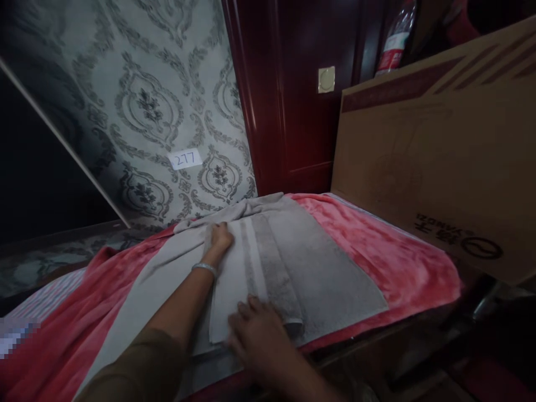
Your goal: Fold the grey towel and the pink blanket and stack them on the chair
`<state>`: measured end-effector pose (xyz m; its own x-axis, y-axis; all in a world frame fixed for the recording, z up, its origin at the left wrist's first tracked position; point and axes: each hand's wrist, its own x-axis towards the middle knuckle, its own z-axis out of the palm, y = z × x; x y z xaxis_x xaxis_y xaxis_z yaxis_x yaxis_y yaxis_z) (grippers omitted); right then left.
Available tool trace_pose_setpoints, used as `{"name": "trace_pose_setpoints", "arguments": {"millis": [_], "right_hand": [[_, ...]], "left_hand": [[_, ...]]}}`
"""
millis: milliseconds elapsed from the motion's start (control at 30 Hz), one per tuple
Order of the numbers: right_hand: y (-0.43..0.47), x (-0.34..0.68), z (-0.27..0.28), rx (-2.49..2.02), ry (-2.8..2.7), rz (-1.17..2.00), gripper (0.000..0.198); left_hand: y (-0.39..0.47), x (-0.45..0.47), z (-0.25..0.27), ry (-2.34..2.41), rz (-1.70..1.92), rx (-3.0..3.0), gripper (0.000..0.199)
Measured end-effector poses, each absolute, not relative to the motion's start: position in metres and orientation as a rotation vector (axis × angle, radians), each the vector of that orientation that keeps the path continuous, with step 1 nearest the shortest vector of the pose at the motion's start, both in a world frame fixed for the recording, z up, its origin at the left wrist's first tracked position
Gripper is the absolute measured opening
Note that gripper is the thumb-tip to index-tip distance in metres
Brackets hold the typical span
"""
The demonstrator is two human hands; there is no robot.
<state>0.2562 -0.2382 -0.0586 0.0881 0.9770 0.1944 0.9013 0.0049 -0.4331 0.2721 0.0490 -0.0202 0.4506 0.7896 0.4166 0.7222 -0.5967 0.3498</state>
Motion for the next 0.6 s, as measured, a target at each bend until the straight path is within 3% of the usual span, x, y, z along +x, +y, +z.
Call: {"name": "trace_pose_setpoints", "arguments": {"millis": [167, 300, 600], "right_hand": [[-0.230, 0.299, -0.040, -2.009, -1.761, 0.005, 0.059], [-0.225, 0.303, -0.069, -2.040, -1.871, 0.106, 0.066], [-0.228, 0.298, -0.077, -2.048, -1.840, 0.053, 0.060]], "left_hand": [[0.019, 0.288, -0.015, 1.005, 0.510, 2.990, 0.066], [0.009, 0.291, -0.035, 0.871, 0.076, 2.997, 0.066], [0.016, 0.291, -0.046, 0.807, 0.246, 2.785, 0.062]]}}
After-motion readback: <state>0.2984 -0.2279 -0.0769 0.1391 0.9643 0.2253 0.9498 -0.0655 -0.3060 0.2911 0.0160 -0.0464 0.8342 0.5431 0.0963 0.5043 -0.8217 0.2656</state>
